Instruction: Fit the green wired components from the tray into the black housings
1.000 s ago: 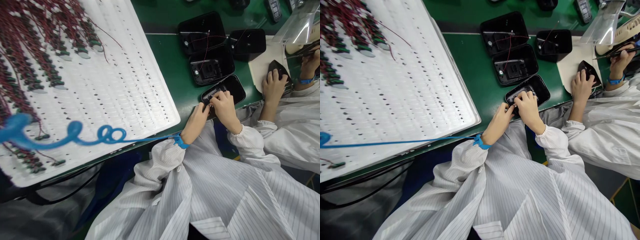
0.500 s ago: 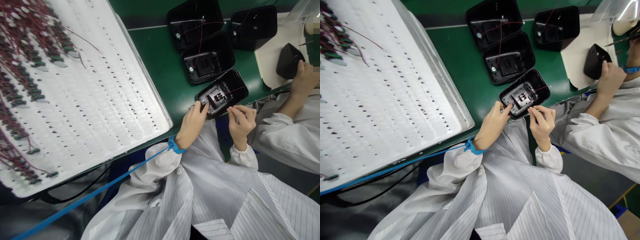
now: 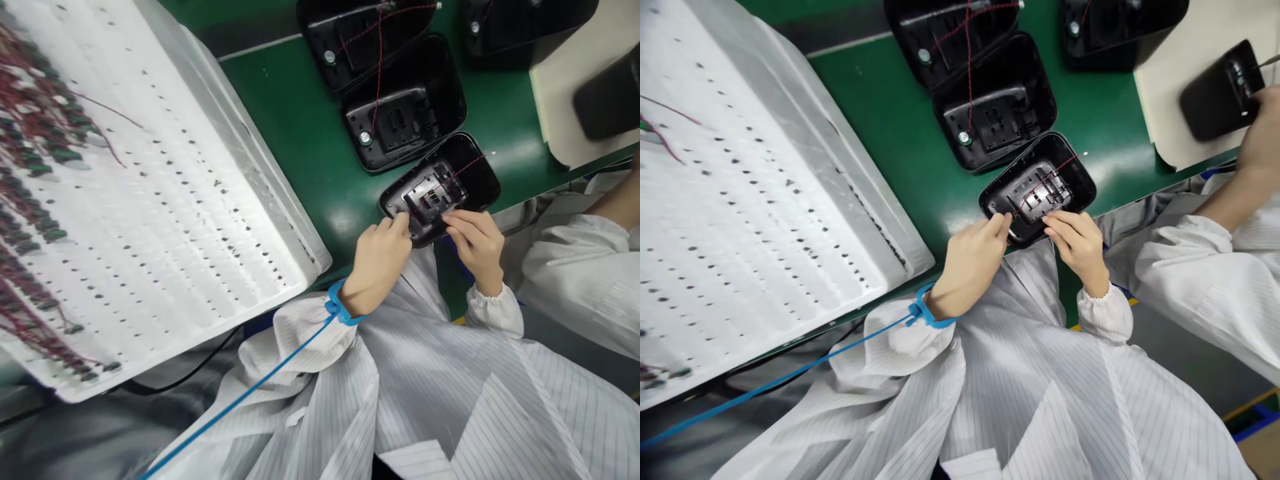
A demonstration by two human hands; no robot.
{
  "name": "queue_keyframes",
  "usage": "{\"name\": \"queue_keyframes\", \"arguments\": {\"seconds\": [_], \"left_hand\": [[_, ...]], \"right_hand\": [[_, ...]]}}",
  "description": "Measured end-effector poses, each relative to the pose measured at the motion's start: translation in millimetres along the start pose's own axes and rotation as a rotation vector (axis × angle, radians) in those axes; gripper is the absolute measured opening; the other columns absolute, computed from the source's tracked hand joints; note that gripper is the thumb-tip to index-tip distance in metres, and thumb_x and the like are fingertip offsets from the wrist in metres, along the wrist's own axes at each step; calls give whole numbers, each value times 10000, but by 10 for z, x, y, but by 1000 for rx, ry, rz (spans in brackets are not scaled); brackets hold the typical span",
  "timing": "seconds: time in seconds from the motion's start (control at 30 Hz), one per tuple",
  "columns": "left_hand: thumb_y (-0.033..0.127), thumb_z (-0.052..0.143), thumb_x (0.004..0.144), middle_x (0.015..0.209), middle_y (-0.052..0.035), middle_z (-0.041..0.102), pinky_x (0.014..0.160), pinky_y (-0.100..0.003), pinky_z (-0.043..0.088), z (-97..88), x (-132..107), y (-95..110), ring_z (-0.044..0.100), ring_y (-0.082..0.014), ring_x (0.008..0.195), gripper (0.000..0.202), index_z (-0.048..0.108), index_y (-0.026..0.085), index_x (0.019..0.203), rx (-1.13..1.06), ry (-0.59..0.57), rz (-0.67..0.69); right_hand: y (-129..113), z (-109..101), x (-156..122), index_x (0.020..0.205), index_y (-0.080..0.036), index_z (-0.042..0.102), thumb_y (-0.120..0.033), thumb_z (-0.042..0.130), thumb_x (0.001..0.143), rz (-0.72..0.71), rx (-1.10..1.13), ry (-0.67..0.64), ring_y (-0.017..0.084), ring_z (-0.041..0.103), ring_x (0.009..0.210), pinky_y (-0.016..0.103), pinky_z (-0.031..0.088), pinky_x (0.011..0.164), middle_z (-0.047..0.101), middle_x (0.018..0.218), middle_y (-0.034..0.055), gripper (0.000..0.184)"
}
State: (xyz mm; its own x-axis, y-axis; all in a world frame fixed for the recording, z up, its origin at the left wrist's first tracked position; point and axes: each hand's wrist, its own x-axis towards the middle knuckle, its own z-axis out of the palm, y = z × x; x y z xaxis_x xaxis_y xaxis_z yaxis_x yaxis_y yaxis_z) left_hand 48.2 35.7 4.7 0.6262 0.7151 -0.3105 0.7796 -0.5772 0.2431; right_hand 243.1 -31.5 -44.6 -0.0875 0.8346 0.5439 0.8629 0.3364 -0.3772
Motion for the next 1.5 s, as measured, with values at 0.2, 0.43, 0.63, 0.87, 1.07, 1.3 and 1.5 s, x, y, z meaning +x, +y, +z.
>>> {"name": "queue_keyframes", "arguments": {"seconds": [0.2,0.43,0.63,0.87,1.07,1.3,1.5], "left_hand": [[54,357,1012,890,-72,688,610,-289,436,61,18,-20,655,-177,801,354,701,128,1048,47,25,50],[49,434,978,966,-107,702,674,-325,448,-155,84,-67,683,-216,877,297,713,137,922,62,-105,134],[28,427,960,925,-117,707,717,-352,453,-241,161,-29,707,-243,899,341,740,135,879,26,-150,141],[16,401,965,958,-121,713,785,-357,450,-277,176,26,716,-250,940,372,752,134,932,30,-143,147],[73,386,1006,1114,-141,693,851,-376,456,-146,117,-60,695,-271,1035,341,714,106,1092,59,-76,173],[267,442,1060,1283,-162,619,896,-346,467,295,21,-119,630,-254,1118,476,418,165,1524,-27,108,118],[229,391,1066,1281,-168,612,906,-348,477,335,41,-80,630,-248,1107,446,424,149,1503,-32,125,146]], "right_hand": [[25,60,-51,1087,-219,747,-202,608,996,39,90,5,163,703,924,305,527,800,759,1016,49,167],[106,100,-166,973,-232,767,-451,535,1030,77,-2,-102,194,658,899,350,511,794,718,959,75,324],[167,141,-231,887,-244,771,-621,586,955,127,-70,-219,210,607,882,391,488,804,678,928,81,426],[195,155,-231,897,-238,756,-698,662,868,150,-89,-248,212,580,912,391,476,830,648,971,80,471],[169,152,-203,961,-235,735,-637,686,882,125,-74,-191,218,578,968,384,491,854,620,1010,76,413],[160,65,-282,984,-223,725,-502,732,895,147,-89,-85,209,585,964,368,520,849,612,1026,71,292],[146,36,-318,978,-223,730,-502,755,874,211,-149,-111,227,597,991,386,537,866,614,1034,75,299]]}}
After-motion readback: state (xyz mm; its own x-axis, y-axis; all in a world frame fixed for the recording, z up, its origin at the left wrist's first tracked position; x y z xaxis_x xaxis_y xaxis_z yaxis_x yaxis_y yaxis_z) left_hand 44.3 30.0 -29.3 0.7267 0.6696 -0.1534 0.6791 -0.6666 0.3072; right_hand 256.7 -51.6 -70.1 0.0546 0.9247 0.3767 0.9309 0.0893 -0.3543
